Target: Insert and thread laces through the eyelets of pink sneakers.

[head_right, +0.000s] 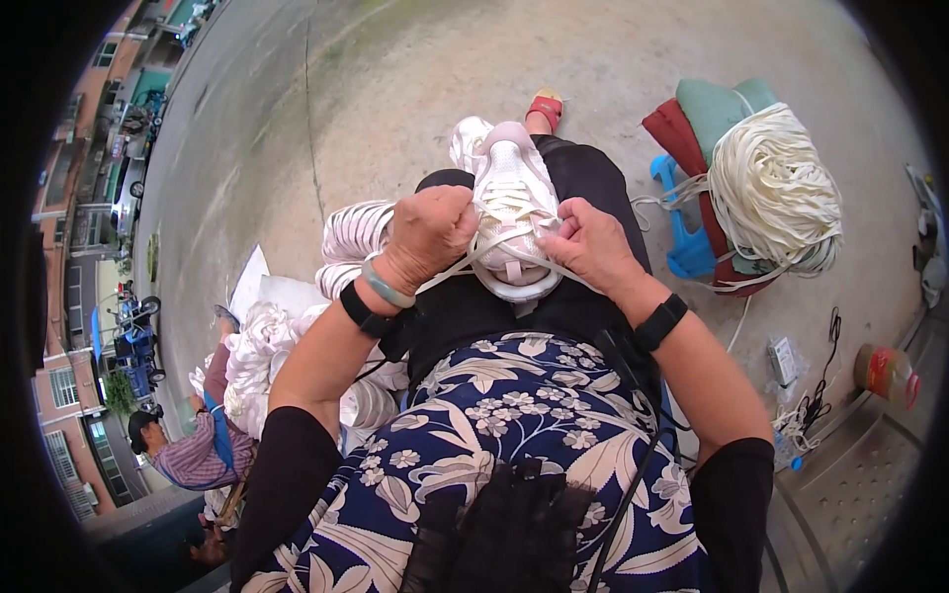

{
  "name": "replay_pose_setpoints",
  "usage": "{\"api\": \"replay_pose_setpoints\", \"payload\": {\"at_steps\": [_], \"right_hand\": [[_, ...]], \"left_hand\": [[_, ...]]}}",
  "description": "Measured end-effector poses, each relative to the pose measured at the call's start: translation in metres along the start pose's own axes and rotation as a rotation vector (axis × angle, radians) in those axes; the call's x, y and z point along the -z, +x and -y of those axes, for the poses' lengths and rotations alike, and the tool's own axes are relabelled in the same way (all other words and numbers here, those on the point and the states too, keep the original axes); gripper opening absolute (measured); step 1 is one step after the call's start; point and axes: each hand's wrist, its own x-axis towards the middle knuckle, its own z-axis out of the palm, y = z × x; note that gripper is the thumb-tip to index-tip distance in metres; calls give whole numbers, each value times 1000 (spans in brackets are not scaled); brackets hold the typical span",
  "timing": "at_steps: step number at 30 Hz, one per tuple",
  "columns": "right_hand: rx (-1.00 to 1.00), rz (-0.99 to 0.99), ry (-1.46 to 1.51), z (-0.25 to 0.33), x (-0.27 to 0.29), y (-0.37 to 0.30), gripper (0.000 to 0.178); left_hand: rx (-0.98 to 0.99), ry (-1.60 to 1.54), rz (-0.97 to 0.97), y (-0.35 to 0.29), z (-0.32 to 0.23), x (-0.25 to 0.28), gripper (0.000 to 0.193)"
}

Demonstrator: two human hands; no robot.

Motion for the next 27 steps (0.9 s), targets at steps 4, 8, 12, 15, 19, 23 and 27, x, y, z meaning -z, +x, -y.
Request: {"api": "replay_pose_setpoints", "payload": {"at_steps": [4,8,12,15,19,23,27], "right_hand": [[-171,106,138,10,7,16,24],[-283,186,175,18,6,26,16],[-120,142,143,21,-2,29,11],[-132,204,290,22,1,22,9],[-164,231,349,22,7,16,9],[-128,204,369,18,3,16,10],[-44,117,319,11,-4,15,7]], "left_hand": [[519,-396,107,-13,-4,-6,11],[759,-611,160,-24,-2,-17,11],[767,-703,96,-30,-2,-22,10],[761,-694,69,-32,-3,-22,10],[841,-779,14,-33,-4,-24,13],[857,-827,-60,-34,-6,-28,11],[825,-810,-62,-35,-7,-30,10]]}}
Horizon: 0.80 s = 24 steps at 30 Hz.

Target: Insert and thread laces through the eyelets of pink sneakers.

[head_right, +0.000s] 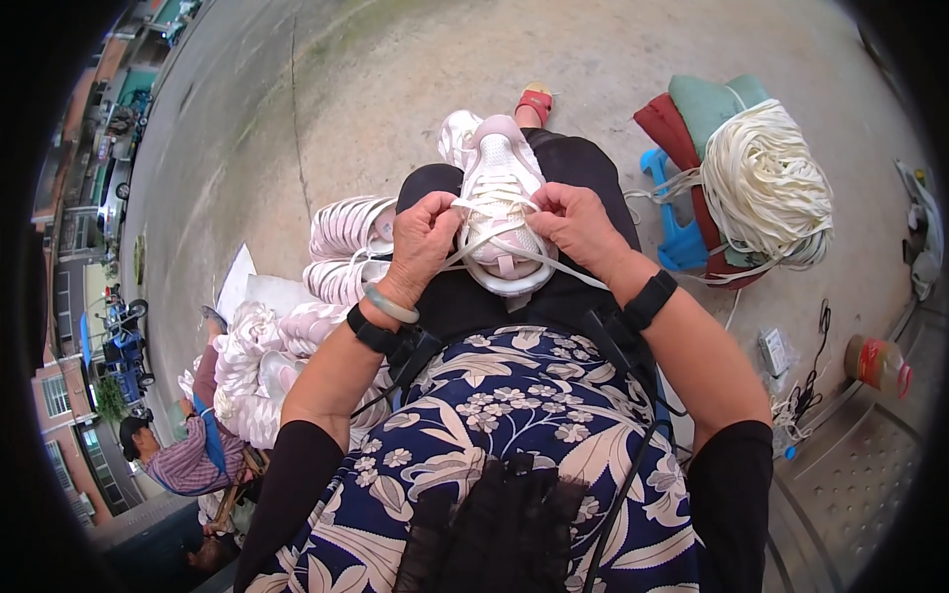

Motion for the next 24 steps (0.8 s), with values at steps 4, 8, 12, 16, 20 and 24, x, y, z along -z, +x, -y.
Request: {"api": "replay_pose_setpoints", "payload": {"at_steps": [4,8,12,16,20,24], "right_hand": [[31,-116,-61,-5,-3,1,9],[106,-268,-398,-1,-3,0,11],[198,-392,-730,5,-8,4,9],[409,-440,-886,6,-14,5,7],[345,-422,-801,-1,-9,-2,11],[317,-399,-632,-7,-1,-9,12]], "left_hand": [[97,-101,-21,-1,0,2,12],[81,-96,-50,0,-2,2,13],[-162,14,-137,-1,-2,-6,11],[-66,0,-123,2,1,0,8],[74,-56,-96,-2,7,3,8],[14,-9,-103,-4,11,5,9]]}}
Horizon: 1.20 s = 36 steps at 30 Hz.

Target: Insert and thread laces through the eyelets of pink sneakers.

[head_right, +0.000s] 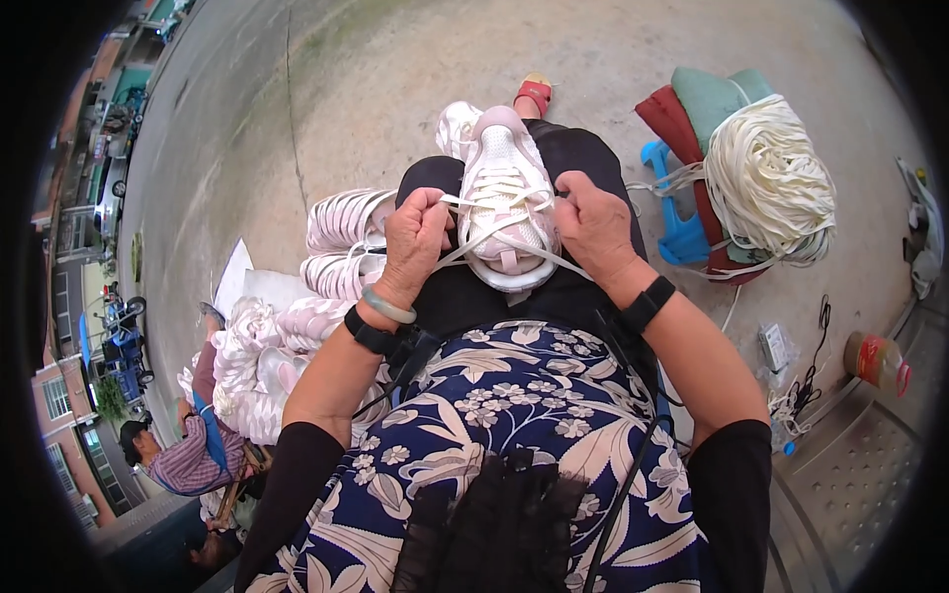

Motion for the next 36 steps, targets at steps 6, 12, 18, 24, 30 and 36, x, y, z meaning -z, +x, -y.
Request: {"api": "replay_pose_setpoints", "payload": {"at_steps": [6,12,18,24,30,36], "right_hand": [[-107,158,157,2,22,-10,12],[-2,249,129,16,23,-22,15],[154,395,-53,20,31,-27,24],[180,418,-186,17,27,-29,20],[157,429,-87,15,27,-27,10],[139,349,68,17,31,-24,8]], "left_hand": [[42,40,96,-11,-5,15,15],[37,195,192,-13,-13,9,26],[-168,395,146,-7,-15,3,26],[-93,331,96,-5,-15,1,29],[-126,328,40,4,-11,-3,21],[-229,360,-72,19,-12,0,17]]}}
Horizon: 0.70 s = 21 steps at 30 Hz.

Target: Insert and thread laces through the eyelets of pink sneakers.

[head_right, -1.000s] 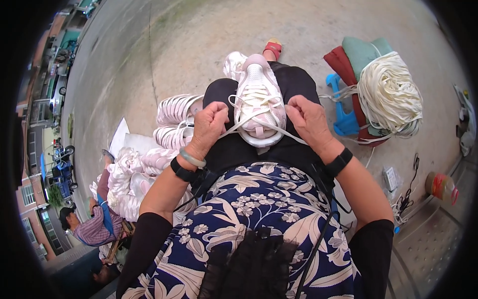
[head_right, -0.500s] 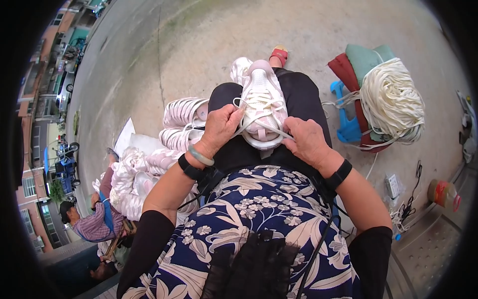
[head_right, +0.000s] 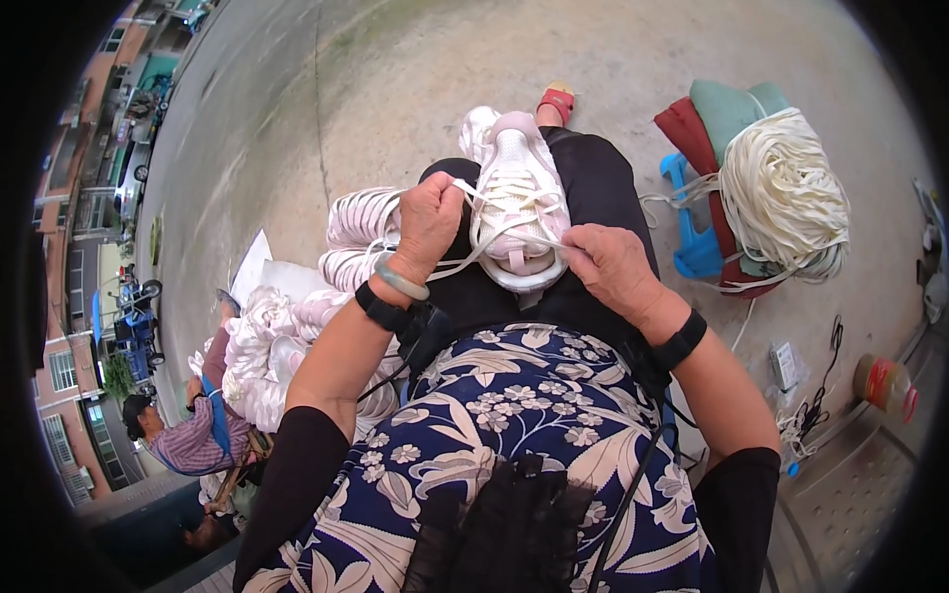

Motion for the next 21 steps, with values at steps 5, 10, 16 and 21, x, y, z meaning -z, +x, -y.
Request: {"api": "replay_pose_setpoints", "payload": {"at_steps": [5,10,16,21], "right_hand": [[-7,-40,7,-1,13,4,8],[-46,19,-49,1,23,-3,10],[-119,57,-33,1,25,-11,14],[-122,53,-20,-5,23,-12,15]], "left_hand": [[-35,117,-20,-4,4,1,17],[-43,165,-21,-7,3,4,16],[-62,79,-23,-8,-3,5,17],[6,36,-7,-14,0,8,19]]}}
